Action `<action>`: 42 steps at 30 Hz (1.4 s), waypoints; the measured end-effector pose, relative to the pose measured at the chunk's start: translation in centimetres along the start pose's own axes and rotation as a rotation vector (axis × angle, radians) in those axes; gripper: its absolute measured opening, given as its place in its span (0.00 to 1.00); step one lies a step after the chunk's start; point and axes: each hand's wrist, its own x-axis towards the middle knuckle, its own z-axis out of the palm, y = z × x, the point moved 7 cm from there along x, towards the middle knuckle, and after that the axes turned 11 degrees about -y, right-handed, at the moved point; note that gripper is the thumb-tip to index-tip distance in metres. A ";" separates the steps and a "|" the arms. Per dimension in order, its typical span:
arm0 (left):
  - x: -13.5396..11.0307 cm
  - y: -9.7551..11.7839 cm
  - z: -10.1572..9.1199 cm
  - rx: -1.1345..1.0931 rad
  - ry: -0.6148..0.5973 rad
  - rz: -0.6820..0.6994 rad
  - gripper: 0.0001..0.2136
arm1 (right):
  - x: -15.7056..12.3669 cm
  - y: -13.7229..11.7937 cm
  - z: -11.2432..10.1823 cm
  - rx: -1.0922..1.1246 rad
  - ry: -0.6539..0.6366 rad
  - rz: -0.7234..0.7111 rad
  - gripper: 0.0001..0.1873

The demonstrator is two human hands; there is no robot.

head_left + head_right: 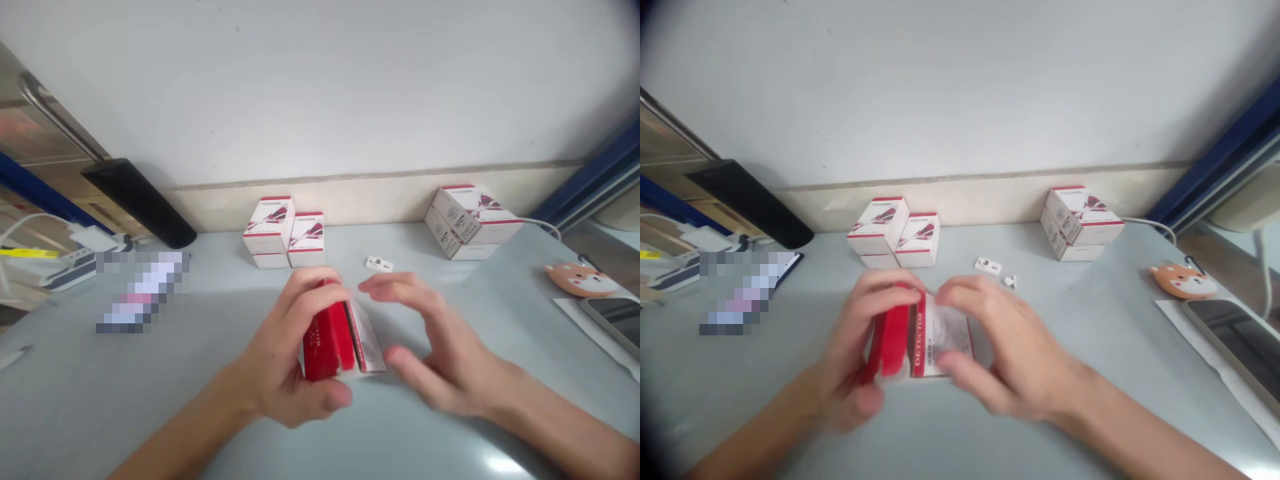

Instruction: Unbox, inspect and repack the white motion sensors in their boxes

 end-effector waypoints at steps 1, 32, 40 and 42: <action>-0.1 -0.1 -0.1 -0.027 0.041 0.008 0.29 | 0.0 0.9 -0.5 -0.079 0.016 0.052 0.23; -1.2 -1.7 1.4 -0.784 0.003 -0.461 0.19 | 0.4 -4.0 0.1 0.128 0.097 -0.051 0.27; -0.7 -1.0 2.0 -1.232 -0.057 -0.395 0.31 | 2.0 -5.4 0.0 -0.252 -0.020 -0.160 0.15; -0.6 -1.0 2.3 -1.294 -0.059 -0.395 0.34 | 2.4 -5.7 -0.6 -0.362 -0.050 -0.162 0.15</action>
